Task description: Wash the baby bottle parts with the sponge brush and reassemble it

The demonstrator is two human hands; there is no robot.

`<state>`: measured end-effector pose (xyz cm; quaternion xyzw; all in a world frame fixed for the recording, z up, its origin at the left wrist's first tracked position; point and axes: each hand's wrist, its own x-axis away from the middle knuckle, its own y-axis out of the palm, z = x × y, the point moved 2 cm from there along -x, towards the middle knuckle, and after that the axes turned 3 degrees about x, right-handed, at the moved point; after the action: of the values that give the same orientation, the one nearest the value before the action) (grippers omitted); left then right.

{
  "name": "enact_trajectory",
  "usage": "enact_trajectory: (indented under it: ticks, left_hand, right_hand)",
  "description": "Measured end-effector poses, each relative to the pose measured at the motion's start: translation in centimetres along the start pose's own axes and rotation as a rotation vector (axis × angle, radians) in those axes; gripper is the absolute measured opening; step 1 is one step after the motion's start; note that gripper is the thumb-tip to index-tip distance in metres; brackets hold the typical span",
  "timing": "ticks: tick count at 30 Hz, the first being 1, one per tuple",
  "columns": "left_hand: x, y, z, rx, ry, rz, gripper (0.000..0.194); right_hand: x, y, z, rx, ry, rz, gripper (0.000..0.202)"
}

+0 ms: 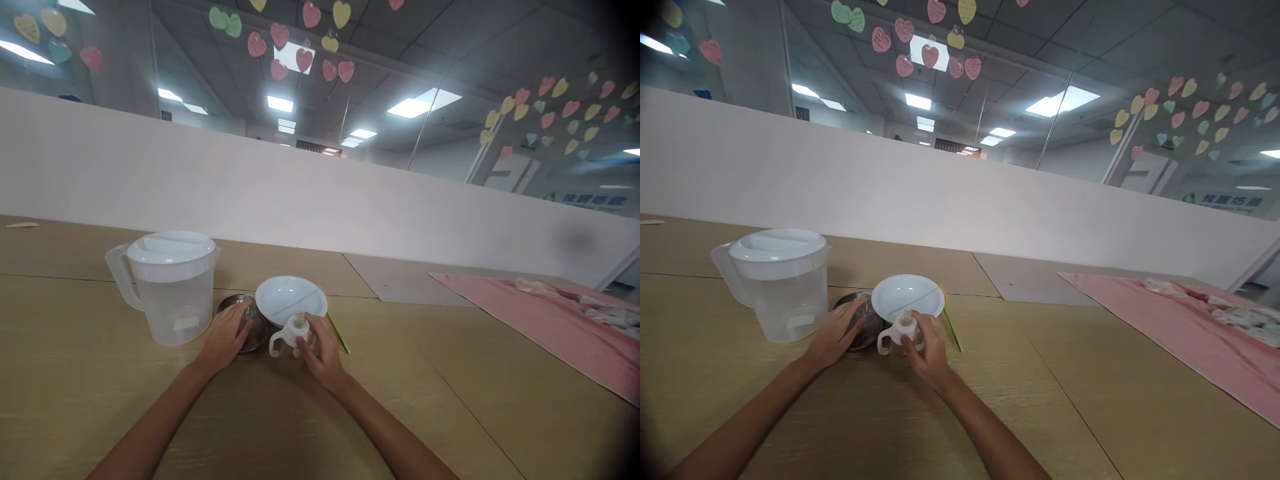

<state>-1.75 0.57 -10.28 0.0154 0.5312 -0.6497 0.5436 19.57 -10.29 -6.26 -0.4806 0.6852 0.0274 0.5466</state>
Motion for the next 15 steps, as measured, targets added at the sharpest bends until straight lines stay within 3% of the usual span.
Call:
enact_trajectory:
  ticks: [3, 7, 15]
  left_hand:
    - [0.11, 0.48, 0.13, -0.110, 0.041, -0.021, 0.046]
    - [0.05, 0.45, 0.50, -0.179, 0.045, 0.039, 0.044]
    - [0.14, 0.72, 0.40, -0.168, 0.018, 0.090, 0.043]
  right_hand:
    - [0.11, 0.05, 0.11, 0.011, 0.017, -0.005, 0.036]
    - [0.25, 0.15, 0.29, 0.015, 0.008, -0.006, 0.038]
    - [0.42, 0.29, 0.45, 0.007, 0.011, -0.021, 0.039]
